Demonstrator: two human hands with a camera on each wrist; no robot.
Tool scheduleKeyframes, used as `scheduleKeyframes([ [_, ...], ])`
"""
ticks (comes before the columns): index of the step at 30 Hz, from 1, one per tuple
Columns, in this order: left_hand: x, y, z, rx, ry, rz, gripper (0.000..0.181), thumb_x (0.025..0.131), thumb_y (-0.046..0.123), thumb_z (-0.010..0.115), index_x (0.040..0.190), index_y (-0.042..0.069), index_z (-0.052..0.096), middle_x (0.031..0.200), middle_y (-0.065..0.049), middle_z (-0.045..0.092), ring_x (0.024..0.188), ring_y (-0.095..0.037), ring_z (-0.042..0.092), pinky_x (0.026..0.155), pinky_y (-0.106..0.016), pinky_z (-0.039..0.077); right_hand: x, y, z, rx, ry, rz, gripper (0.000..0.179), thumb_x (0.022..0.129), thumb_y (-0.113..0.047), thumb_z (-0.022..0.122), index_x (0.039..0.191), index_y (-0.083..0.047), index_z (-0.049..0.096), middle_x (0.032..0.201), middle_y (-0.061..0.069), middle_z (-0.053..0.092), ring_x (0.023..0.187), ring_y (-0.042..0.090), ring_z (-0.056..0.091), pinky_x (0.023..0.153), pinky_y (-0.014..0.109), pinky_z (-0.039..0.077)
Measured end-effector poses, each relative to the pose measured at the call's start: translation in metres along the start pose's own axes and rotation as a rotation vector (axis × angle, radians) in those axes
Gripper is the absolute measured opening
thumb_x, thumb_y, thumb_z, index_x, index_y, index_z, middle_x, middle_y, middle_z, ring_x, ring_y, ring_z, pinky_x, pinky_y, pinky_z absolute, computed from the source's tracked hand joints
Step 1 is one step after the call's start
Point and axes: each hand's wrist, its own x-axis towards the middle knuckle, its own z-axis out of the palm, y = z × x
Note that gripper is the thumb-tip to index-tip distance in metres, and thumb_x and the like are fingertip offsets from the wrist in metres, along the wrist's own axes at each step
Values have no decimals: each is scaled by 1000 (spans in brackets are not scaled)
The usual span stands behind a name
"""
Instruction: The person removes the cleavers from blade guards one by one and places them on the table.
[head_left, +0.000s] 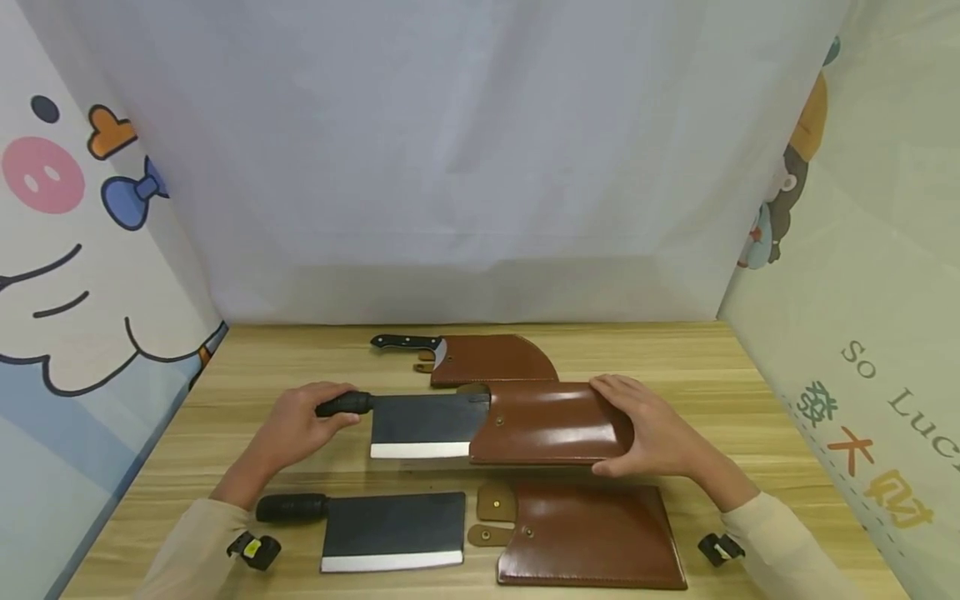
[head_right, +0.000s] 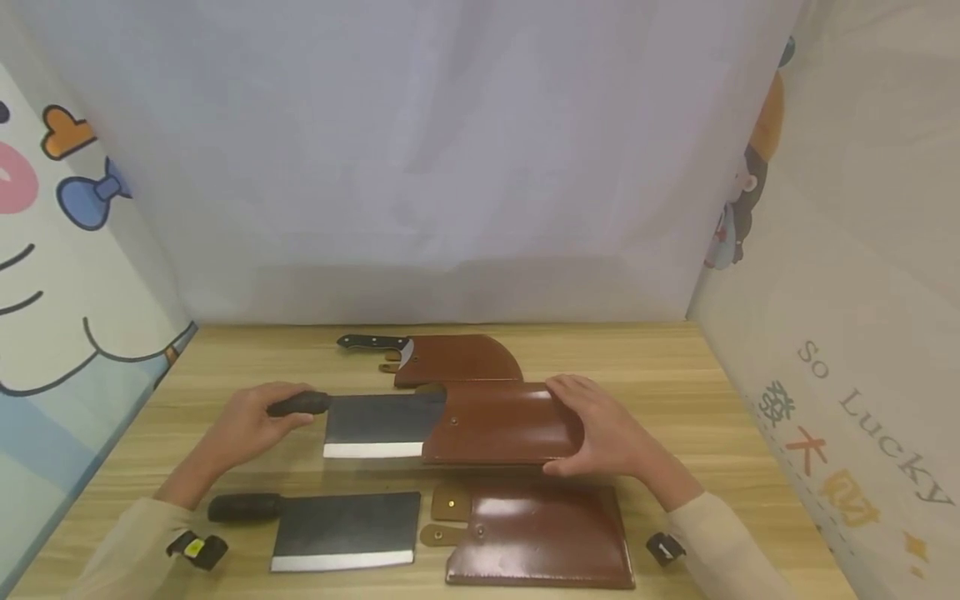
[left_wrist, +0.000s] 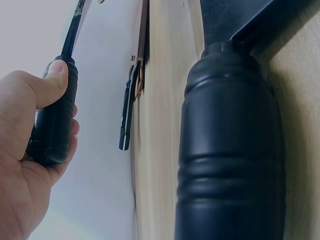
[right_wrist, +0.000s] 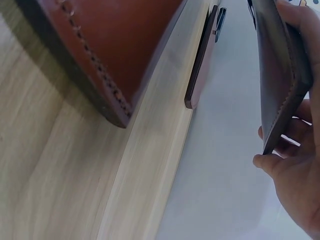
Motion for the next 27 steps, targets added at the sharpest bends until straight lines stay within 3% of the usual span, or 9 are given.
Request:
scheduleKeyframes([
  [16,-4,-4,-8,-5,-9,-7,40,89,17,82,124,0,72,115,-16,74,96,-31,73,77,-50,58,-8,4,-3,2,13,12,116,66,-61,90,153,0,43,153,24,46,142,48,38,108,68,38],
  [27,-6,-8,-17,11,2,-24,36,89,20,82,121,5,74,111,-11,75,87,-20,69,72,-42,56,-15,9,-14,-3,29,49,116,64,-58,93,153,-1,44,154,23,44,142,47,38,106,69,39],
])
